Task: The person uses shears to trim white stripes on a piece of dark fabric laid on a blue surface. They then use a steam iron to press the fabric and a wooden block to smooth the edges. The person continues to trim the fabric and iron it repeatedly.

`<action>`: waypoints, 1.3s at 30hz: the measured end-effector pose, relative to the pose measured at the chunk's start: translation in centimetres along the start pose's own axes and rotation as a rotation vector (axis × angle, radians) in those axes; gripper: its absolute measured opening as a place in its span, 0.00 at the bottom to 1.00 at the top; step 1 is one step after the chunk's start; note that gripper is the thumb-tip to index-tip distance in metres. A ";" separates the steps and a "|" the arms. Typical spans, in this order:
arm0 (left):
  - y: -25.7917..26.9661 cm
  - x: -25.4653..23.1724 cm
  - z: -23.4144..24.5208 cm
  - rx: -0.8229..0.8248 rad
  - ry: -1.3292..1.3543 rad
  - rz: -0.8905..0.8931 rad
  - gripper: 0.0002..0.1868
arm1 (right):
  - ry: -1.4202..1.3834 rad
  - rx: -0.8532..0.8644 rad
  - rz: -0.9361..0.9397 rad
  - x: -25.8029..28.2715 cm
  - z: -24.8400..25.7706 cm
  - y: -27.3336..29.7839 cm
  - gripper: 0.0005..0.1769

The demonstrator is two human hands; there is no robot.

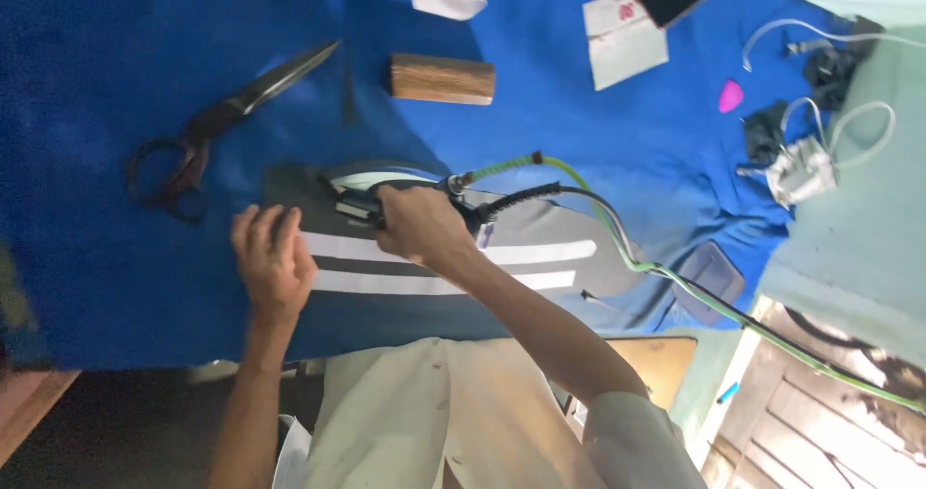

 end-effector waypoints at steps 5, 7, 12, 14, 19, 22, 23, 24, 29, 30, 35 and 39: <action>-4.8 1.7 2.0 -0.058 -0.067 -0.076 0.17 | -0.030 0.043 0.003 0.7 1.2 0.2 0.16; -7.8 1.4 5.0 -0.008 -0.088 -0.012 0.12 | -0.094 0.224 -0.073 1.3 1.8 0.0 0.10; -12.0 5.8 5.4 0.045 -0.087 -0.045 0.23 | -0.072 0.276 -0.091 1.4 1.8 -0.2 0.14; -12.8 7.4 5.4 0.075 -0.147 -0.042 0.26 | -0.060 0.331 -0.095 1.0 1.1 -0.4 0.15; -13.2 10.8 5.4 0.073 -0.270 -0.087 0.24 | 0.139 0.203 0.195 -1.9 -2.5 -0.2 0.13; -12.8 12.6 6.0 0.058 -0.327 -0.001 0.23 | 0.234 0.140 0.453 -2.4 -3.5 0.9 0.09; -12.4 13.1 6.0 0.054 -0.331 0.021 0.23 | 0.247 0.152 0.467 -1.8 -3.3 0.6 0.09; -12.2 13.5 5.9 0.052 -0.257 0.022 0.21 | 0.225 0.130 0.493 -1.3 -3.1 0.5 0.09; -12.3 13.7 5.8 0.030 -0.185 0.035 0.18 | 0.144 0.137 0.363 3.7 -0.9 -2.3 0.07; -12.3 13.7 5.9 0.044 -0.169 0.038 0.18 | 0.087 0.137 0.243 5.0 -0.3 -3.0 0.08; -13.3 14.5 6.1 0.030 -0.201 -0.012 0.23 | 0.001 0.164 -0.038 8.6 1.7 -5.4 0.09; -13.9 16.2 6.1 0.089 -0.389 0.015 0.24 | -0.102 0.178 -0.054 9.8 2.8 -5.4 0.10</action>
Point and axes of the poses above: each hand's wrist, its own y-axis away from the middle knuckle, its own z-axis out of the back of the hand, x = y × z, the point moved 1 cm from there along -y, towards the middle knuckle, and after that the axes turned 11 degrees about x, right-handed, at the moved point
